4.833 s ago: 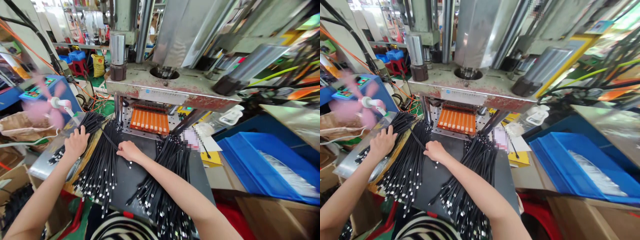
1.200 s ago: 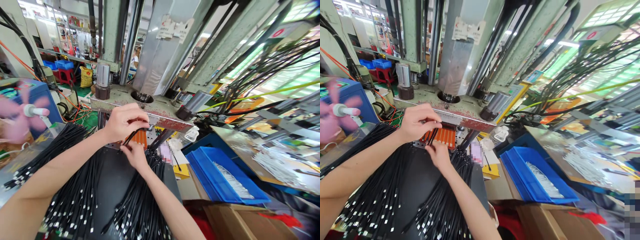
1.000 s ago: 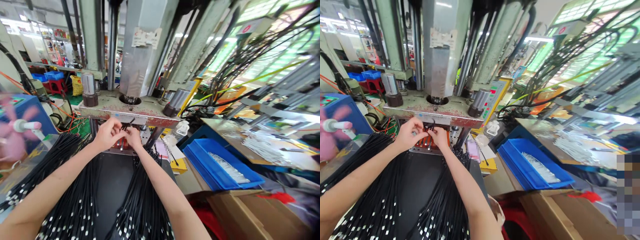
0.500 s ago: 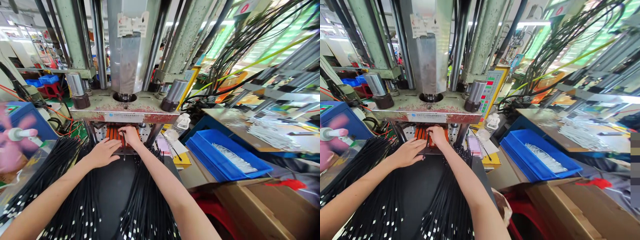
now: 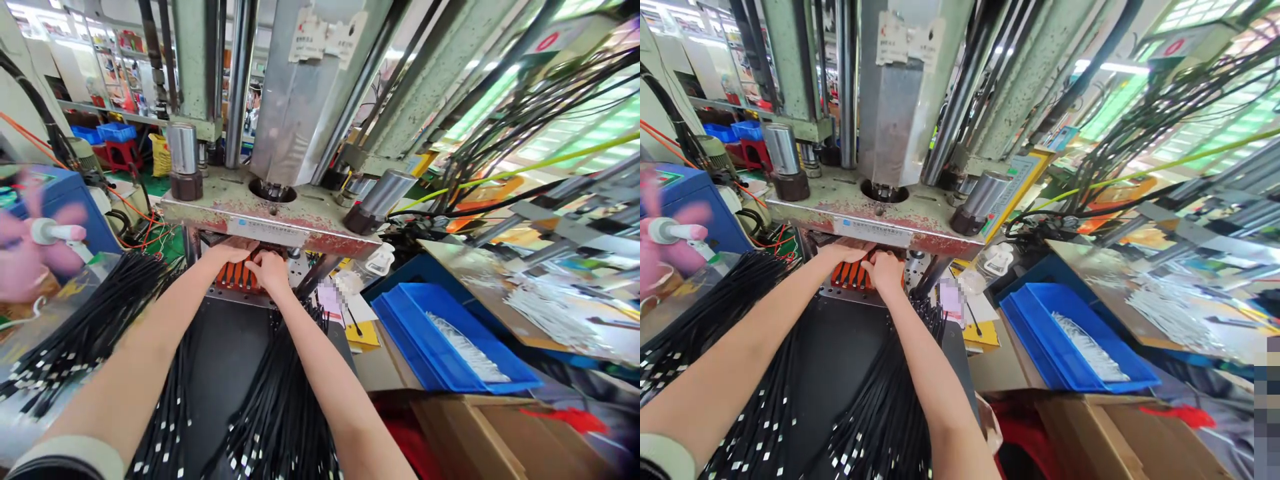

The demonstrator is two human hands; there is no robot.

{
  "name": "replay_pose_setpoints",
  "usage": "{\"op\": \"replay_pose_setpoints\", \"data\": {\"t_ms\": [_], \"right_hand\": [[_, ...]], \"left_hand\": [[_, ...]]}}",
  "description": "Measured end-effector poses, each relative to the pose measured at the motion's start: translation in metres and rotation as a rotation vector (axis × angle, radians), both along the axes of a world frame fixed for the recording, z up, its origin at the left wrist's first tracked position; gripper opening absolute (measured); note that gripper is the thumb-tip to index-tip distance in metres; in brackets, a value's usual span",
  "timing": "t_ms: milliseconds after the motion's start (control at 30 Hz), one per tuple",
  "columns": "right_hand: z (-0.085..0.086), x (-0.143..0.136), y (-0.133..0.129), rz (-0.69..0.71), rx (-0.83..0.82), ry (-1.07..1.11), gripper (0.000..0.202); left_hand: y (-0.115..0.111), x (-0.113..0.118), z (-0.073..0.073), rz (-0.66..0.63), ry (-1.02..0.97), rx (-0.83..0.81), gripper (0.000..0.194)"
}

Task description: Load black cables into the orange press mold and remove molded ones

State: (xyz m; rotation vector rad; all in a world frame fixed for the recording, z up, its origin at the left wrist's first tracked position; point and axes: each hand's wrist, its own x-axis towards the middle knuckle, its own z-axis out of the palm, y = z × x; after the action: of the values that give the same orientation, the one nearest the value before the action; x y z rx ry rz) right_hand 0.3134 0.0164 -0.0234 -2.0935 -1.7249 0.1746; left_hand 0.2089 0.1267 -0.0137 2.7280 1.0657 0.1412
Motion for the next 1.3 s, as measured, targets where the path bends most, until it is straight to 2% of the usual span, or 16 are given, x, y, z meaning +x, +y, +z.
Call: {"op": "replay_pose_setpoints", "data": {"t_ms": [100, 167, 233, 300, 333, 400, 433, 500, 600, 667, 733, 867, 967, 1067, 1133, 1300], "right_hand": [[-0.003, 0.009, -0.008, 0.055, 0.098, 0.053, 0.016], [-0.009, 0.024, -0.033, 0.068, 0.196, 0.067, 0.018], [-0.018, 0.042, -0.067, -0.018, 0.216, -0.003, 0.022], [-0.028, 0.059, -0.102, -0.174, 0.056, -0.149, 0.03], [-0.034, 0.066, -0.116, -0.22, -0.072, -0.21, 0.034], [-0.044, 0.072, -0.134, -0.221, -0.293, -0.266, 0.037], [-0.047, 0.073, -0.139, -0.196, -0.351, -0.253, 0.035], [-0.052, 0.071, -0.141, -0.156, -0.347, -0.169, 0.028], [-0.048, 0.066, -0.138, -0.191, -0.193, -0.012, 0.025], [-0.04, 0.061, -0.138, -0.17, -0.068, 0.131, 0.024], [-0.029, 0.051, -0.139, -0.079, 0.017, 0.307, 0.019], [-0.002, 0.018, -0.141, 0.251, 0.079, 0.477, 0.017], [0.015, -0.005, -0.139, 0.413, 0.16, 0.533, 0.018], [0.025, -0.018, -0.133, 0.429, 0.262, 0.628, 0.017], [0.03, -0.021, -0.13, 0.419, 0.335, 0.656, 0.019], [0.028, -0.023, -0.132, 0.387, 0.431, 0.605, 0.018]], "left_hand": [[-0.007, -0.007, -0.003, 0.024, -0.029, -0.011, 0.053], [-0.022, -0.028, -0.009, 0.024, -0.101, 0.018, 0.054], [-0.048, -0.057, -0.02, 0.057, -0.233, 0.096, 0.051], [-0.079, -0.086, -0.033, 0.153, -0.289, 0.18, 0.044], [-0.094, -0.098, -0.039, 0.205, -0.235, 0.202, 0.04], [-0.12, -0.113, -0.052, 0.268, -0.023, 0.195, 0.038], [-0.128, -0.116, -0.058, 0.274, 0.077, 0.173, 0.037], [-0.136, -0.117, -0.065, 0.275, 0.169, 0.113, 0.034], [-0.13, -0.116, -0.065, 0.289, 0.119, 0.051, 0.027], [-0.124, -0.118, -0.055, 0.282, 0.029, 0.034, 0.023], [-0.123, -0.121, -0.039, 0.256, -0.152, 0.018, 0.019], [-0.138, -0.115, 0.005, 0.158, -0.534, -0.075, 0.015], [-0.151, -0.097, 0.038, 0.056, -0.739, -0.261, 0.017], [-0.159, -0.078, 0.064, -0.029, -0.868, -0.44, 0.019], [-0.16, -0.067, 0.076, -0.068, -0.918, -0.471, 0.016], [-0.156, -0.049, 0.09, -0.115, -1.05, -0.461, 0.016]]}}
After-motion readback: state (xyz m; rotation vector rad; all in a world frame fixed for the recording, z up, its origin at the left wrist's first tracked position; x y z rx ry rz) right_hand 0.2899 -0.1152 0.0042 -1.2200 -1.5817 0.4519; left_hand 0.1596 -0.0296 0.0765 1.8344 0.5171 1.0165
